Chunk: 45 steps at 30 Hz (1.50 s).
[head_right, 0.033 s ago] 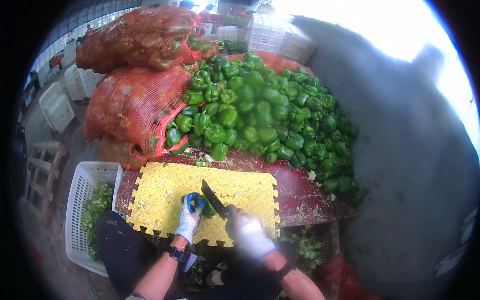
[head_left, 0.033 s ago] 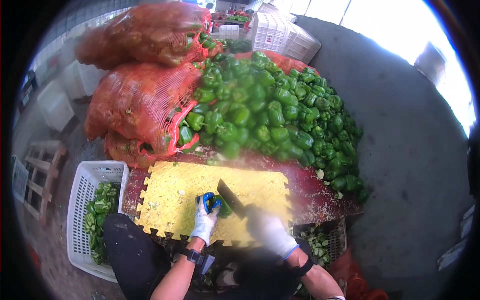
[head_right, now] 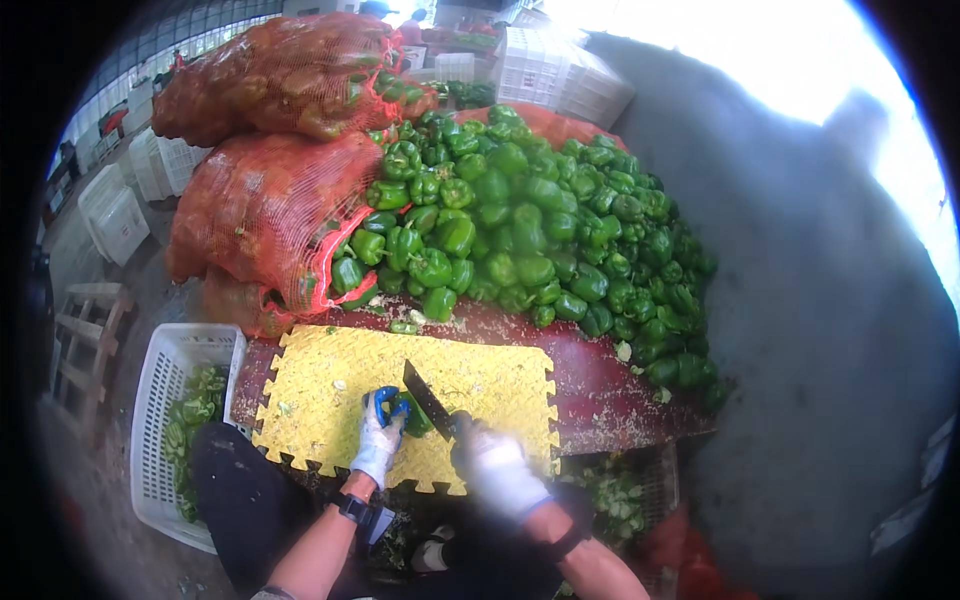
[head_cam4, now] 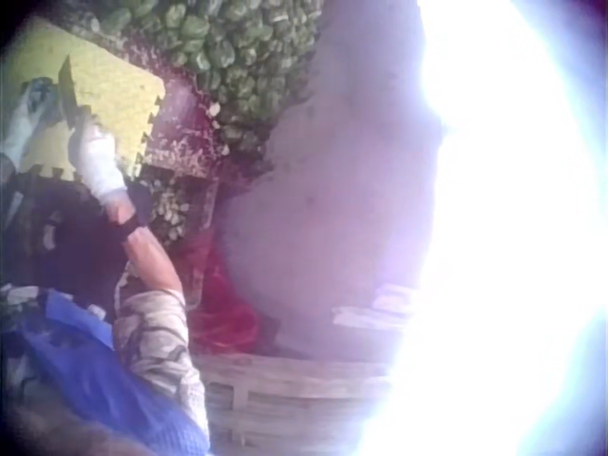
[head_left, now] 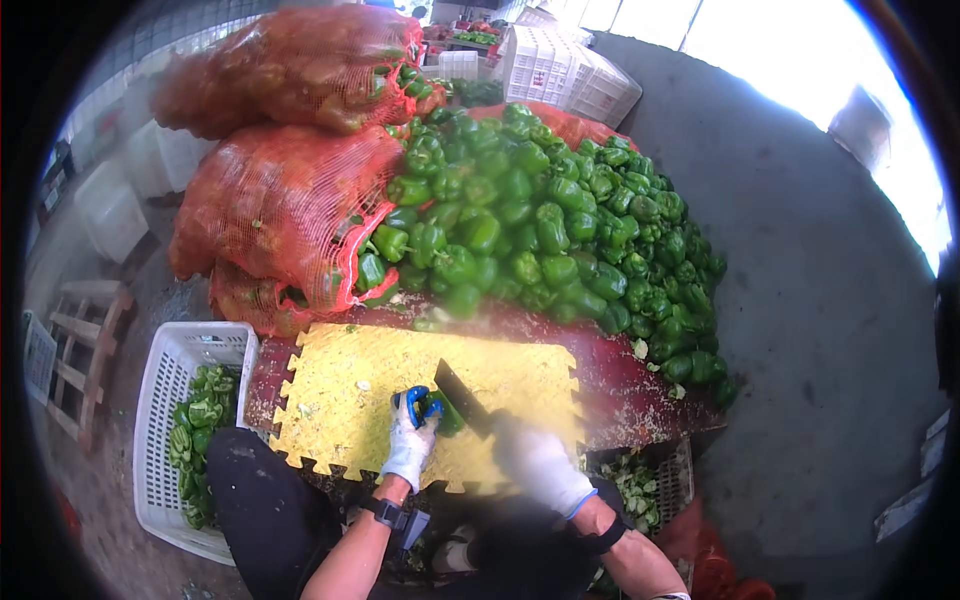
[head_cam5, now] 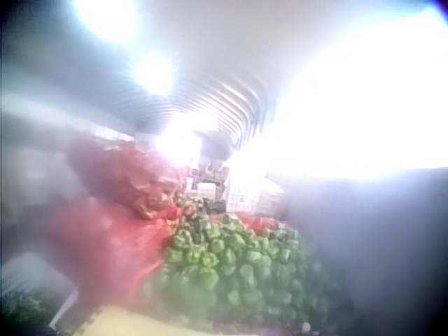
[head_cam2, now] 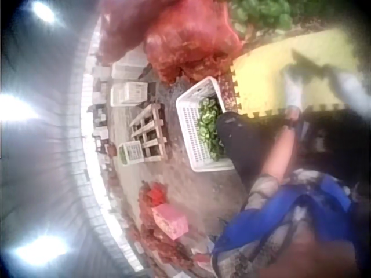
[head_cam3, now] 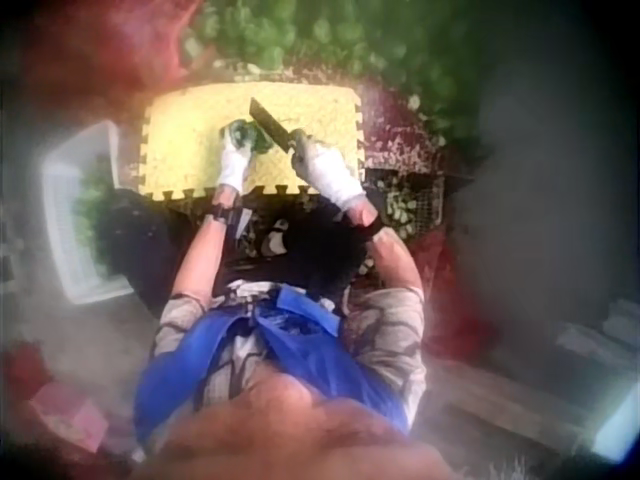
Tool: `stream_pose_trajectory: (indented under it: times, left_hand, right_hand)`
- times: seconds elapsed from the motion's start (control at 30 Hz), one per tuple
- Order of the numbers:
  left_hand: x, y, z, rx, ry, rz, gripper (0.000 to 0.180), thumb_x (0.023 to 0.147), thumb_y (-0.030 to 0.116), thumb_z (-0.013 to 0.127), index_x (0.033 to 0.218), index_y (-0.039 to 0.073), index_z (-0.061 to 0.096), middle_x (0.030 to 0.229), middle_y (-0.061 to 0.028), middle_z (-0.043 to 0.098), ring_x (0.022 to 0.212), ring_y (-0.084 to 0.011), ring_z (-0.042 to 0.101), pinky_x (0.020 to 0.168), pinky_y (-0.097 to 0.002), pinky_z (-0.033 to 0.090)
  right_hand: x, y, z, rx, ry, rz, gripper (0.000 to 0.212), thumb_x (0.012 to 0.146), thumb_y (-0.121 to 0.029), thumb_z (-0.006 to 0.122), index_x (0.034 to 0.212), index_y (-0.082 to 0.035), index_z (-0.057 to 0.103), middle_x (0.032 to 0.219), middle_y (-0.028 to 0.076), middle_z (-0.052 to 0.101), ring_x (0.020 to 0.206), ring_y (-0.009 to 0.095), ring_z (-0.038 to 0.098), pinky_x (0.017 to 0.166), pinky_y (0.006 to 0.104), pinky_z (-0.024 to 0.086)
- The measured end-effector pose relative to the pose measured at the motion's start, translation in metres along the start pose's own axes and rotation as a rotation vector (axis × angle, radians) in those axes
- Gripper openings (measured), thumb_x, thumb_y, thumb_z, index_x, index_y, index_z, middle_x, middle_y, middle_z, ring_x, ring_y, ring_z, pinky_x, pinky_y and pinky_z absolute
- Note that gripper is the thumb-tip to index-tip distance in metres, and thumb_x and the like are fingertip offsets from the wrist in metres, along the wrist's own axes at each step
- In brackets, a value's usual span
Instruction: The person uses a cleaver to chop the stems and tops off green peppers, working through a large pile and discarding the waste into a nearby basket.
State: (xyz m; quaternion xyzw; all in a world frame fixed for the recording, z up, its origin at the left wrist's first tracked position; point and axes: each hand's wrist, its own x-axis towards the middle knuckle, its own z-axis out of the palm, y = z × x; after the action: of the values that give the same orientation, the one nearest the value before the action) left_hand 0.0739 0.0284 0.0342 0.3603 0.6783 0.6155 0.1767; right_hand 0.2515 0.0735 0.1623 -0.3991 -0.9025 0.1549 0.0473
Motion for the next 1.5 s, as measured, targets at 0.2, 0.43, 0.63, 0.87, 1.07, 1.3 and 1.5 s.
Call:
stream_pose_trajectory:
  times: [0.2,0.43,0.63,0.87,1.07,1.3,1.5]
  left_hand:
    - [-0.001,0.014,-0.005,-0.026,-0.029,-0.163,0.027,0.083,0.011,0.065,0.106,0.005,0.053,0.099,-0.0104,0.050,0.087,-0.0208,0.054,0.076,-0.0320,0.046]
    - [-0.005,-0.006,-0.011,-0.017,-0.028,-0.132,0.029,0.084,0.015,0.066,0.107,0.006,0.052,0.101,-0.0090,0.052,0.091,-0.0196,0.054,0.078,-0.0306,0.046]
    - [-0.007,-0.010,0.001,-0.171,-0.064,-0.238,0.035,0.081,0.011,0.068,0.111,0.007,0.049,0.102,-0.0079,0.051,0.088,-0.0180,0.052,0.078,-0.0313,0.045]
    - [0.023,0.016,0.007,0.065,-0.195,-0.099,0.037,0.078,0.014,0.068,0.111,0.009,0.052,0.102,-0.0097,0.051,0.085,-0.0237,0.055,0.075,-0.0347,0.048]
    - [0.129,0.049,0.026,0.575,-0.082,0.481,0.056,0.074,0.020,0.070,0.124,0.011,0.047,0.127,-0.0152,0.043,0.113,-0.0342,0.046,0.093,-0.0417,0.042]
    - [0.230,0.054,0.073,1.309,-0.231,0.523,0.076,0.072,0.021,0.069,0.139,0.018,0.035,0.144,-0.0178,0.027,0.133,-0.0355,0.028,0.106,-0.0528,0.026]
    - [0.214,0.075,0.075,1.331,-0.432,0.416,0.080,0.067,0.029,0.074,0.137,0.016,0.037,0.140,-0.0213,0.029,0.129,-0.0365,0.032,0.105,-0.0497,0.029]
  right_hand:
    - [0.004,0.000,0.006,0.167,-0.015,-0.165,0.029,0.082,-0.007,0.049,0.111,-0.009,0.052,0.082,0.011,0.062,0.070,0.028,0.063,0.060,0.0378,0.050]
    - [0.016,-0.017,0.037,-0.301,-0.134,-0.191,0.043,0.083,-0.012,0.053,0.125,-0.004,0.045,0.092,0.011,0.061,0.075,0.026,0.064,0.055,0.0371,0.050]
    - [0.020,0.005,0.088,-0.236,-0.045,-0.121,0.046,0.083,-0.010,0.052,0.127,-0.003,0.041,0.088,0.014,0.061,0.073,0.028,0.063,0.057,0.0385,0.051]
    - [0.041,0.043,0.110,0.158,0.119,-0.031,0.035,0.087,-0.015,0.051,0.116,0.003,0.043,0.079,0.016,0.062,0.069,0.031,0.062,0.058,0.0427,0.049]
    - [0.037,0.074,0.043,0.718,0.414,0.121,0.034,0.084,-0.008,0.054,0.115,-0.003,0.041,0.068,0.007,0.053,0.060,0.020,0.055,0.054,0.0354,0.046]
    - [0.033,0.061,0.009,1.158,0.393,0.267,0.040,0.084,-0.005,0.054,0.122,-0.003,0.039,0.065,0.002,0.050,0.053,0.011,0.050,0.048,0.0276,0.046]
    - [0.035,0.067,0.002,1.072,0.436,0.254,0.035,0.084,-0.006,0.055,0.117,-0.002,0.041,0.065,0.002,0.050,0.056,0.009,0.051,0.049,0.0258,0.046]
